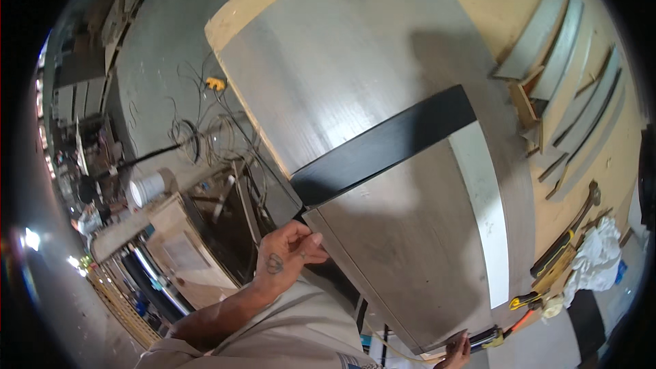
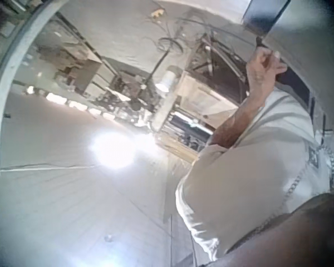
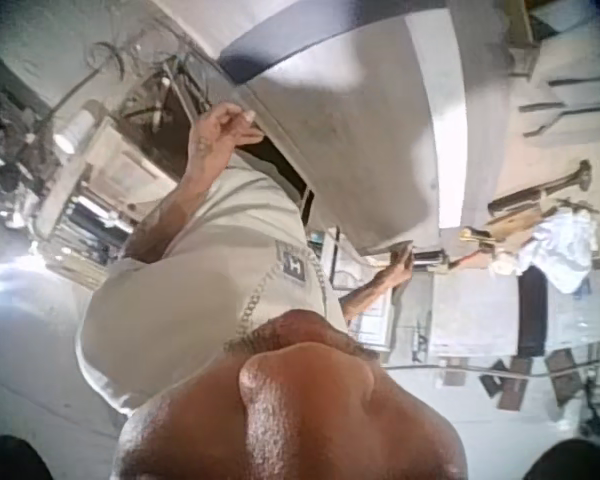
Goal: Assembling and nailing wooden furniture panels using a pneumatic nail gun and a hammer.
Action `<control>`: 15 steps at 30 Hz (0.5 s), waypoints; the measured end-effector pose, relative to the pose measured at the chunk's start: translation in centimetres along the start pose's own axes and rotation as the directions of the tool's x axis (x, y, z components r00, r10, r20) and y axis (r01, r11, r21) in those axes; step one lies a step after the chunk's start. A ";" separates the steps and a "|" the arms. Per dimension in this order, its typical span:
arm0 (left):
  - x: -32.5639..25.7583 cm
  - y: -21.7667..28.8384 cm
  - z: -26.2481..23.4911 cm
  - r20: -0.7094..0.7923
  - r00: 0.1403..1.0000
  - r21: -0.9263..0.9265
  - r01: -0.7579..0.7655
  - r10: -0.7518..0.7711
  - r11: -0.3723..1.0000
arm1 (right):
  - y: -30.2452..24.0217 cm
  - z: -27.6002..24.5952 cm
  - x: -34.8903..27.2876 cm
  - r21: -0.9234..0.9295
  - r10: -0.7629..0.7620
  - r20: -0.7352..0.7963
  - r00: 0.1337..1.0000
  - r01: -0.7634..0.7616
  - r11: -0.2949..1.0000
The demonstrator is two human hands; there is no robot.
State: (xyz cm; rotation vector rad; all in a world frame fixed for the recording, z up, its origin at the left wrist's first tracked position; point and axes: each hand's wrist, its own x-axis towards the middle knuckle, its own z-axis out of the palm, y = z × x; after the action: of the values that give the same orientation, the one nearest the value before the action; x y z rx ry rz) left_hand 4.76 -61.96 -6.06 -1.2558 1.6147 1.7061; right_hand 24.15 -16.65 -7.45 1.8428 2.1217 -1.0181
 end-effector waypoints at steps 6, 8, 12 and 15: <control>1.1 -0.7 -0.2 0.043 0.999 0.010 -0.010 0.009 1.000 | -1.8 0.3 -0.6 0.020 0.019 0.049 0.999 -0.020 1.000; 1.4 -0.9 -0.2 0.050 0.999 0.062 -0.015 0.012 0.998 | -2.4 0.5 -0.8 -0.009 0.013 0.089 0.996 -0.012 1.000; 1.9 -0.9 -0.2 0.048 0.999 0.078 -0.004 0.001 0.997 | -1.5 0.1 0.4 -0.013 0.039 0.139 0.990 -0.038 0.999; 2.4 -1.2 -0.3 0.050 0.999 0.069 0.004 -0.008 0.998 | -2.2 1.2 -0.5 -0.009 -0.002 0.064 0.998 0.003 1.000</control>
State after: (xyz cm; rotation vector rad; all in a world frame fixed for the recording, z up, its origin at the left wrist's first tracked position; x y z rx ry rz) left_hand 4.74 -62.57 -8.67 -1.1752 1.6246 1.6512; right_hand 21.88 -17.76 -7.21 1.7790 2.0889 -1.0524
